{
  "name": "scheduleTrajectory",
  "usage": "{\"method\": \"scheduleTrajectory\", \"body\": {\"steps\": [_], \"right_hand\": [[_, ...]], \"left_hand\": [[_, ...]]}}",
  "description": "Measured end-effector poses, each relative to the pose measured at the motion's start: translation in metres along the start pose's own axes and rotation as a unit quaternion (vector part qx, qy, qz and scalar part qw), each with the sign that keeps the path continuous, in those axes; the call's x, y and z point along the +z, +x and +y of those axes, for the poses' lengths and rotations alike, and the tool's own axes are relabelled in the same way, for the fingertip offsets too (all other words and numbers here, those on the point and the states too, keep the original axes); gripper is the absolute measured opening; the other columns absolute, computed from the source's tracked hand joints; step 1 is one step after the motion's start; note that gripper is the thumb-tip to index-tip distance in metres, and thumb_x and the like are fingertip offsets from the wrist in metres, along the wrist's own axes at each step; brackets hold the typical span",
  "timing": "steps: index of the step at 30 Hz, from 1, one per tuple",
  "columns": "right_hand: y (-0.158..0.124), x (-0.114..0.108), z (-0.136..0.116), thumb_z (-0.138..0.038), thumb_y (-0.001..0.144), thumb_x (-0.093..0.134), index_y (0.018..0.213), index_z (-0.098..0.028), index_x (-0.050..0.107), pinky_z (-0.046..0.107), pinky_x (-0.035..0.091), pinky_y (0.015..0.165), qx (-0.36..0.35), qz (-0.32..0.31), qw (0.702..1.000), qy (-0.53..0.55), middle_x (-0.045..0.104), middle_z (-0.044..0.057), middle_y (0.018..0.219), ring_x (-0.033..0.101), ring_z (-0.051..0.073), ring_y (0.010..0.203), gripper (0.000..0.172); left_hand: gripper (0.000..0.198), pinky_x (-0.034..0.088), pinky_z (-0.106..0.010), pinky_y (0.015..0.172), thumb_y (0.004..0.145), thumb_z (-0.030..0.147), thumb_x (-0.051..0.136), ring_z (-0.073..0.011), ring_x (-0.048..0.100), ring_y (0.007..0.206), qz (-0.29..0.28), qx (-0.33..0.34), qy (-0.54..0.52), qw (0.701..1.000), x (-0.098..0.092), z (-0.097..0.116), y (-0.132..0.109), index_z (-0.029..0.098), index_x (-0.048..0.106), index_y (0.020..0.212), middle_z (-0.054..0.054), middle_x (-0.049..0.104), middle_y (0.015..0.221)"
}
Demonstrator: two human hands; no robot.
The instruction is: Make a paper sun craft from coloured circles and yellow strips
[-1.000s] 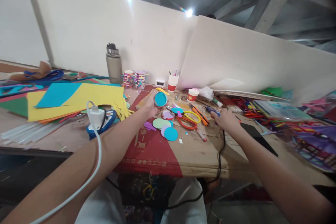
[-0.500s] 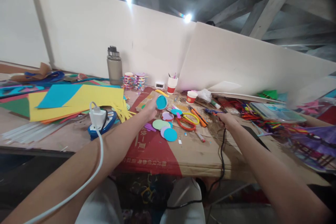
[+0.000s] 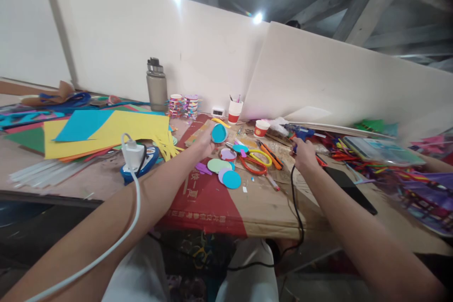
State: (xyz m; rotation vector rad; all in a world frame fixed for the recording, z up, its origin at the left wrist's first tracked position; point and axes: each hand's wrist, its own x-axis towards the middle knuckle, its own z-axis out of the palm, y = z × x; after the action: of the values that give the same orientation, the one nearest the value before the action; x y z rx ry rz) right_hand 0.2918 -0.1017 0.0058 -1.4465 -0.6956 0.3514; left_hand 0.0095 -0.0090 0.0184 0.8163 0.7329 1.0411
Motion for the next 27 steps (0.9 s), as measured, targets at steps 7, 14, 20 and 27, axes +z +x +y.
{"method": "scheduleTrajectory", "body": {"steps": [7, 14, 20, 27], "right_hand": [[-0.042, 0.043, -0.039, -0.024, 0.066, 0.061, 0.092, -0.022, 0.053, 0.024, 0.05, 0.054, -0.076, -0.16, 0.984, 0.037, 0.062, -0.002, 0.081, 0.056, 0.012, 0.063, 0.027], [-0.092, 0.079, -0.041, -0.031, 0.083, 0.052, 0.113, -0.019, 0.053, 0.035, 0.05, 0.075, -0.249, -0.259, 0.926, -0.118, 0.067, 0.006, 0.095, 0.061, 0.02, 0.079, 0.032], [-0.1, 0.075, -0.029, -0.034, 0.089, 0.049, 0.127, -0.017, 0.05, 0.041, 0.046, 0.087, -0.312, -0.276, 0.887, -0.198, 0.065, 0.014, 0.115, 0.061, 0.028, 0.1, 0.042], [-0.101, 0.075, -0.031, -0.031, 0.089, 0.049, 0.131, -0.018, 0.048, 0.042, 0.046, 0.088, -0.301, -0.291, 0.885, -0.206, 0.066, 0.013, 0.114, 0.061, 0.028, 0.101, 0.044]], "left_hand": [[0.035, 0.056, -0.03, 0.058, 0.095, 0.04, 0.042, -0.02, 0.069, 0.068, -0.015, -0.01, -0.046, 0.999, 0.0, 0.002, 0.001, 0.014, 0.063, 0.09, -0.009, 0.071, 0.074], [0.048, 0.057, -0.031, 0.061, 0.097, 0.046, 0.032, -0.0217, 0.071, 0.075, -0.006, -0.011, -0.067, 0.998, -0.004, 0.001, 0.005, 0.011, 0.065, 0.101, -0.013, 0.072, 0.081], [0.047, 0.057, -0.03, 0.066, 0.097, 0.047, 0.031, -0.02, 0.07, 0.074, -0.003, -0.003, -0.074, 0.997, 0.0, 0.0, 0.004, 0.013, 0.064, 0.102, -0.011, 0.073, 0.081], [0.043, 0.058, -0.031, 0.064, 0.097, 0.044, 0.035, -0.0183, 0.068, 0.068, -0.046, 0.0, -0.061, 0.997, 0.008, -0.006, -0.003, 0.013, 0.065, 0.097, -0.01, 0.072, 0.077]]}}
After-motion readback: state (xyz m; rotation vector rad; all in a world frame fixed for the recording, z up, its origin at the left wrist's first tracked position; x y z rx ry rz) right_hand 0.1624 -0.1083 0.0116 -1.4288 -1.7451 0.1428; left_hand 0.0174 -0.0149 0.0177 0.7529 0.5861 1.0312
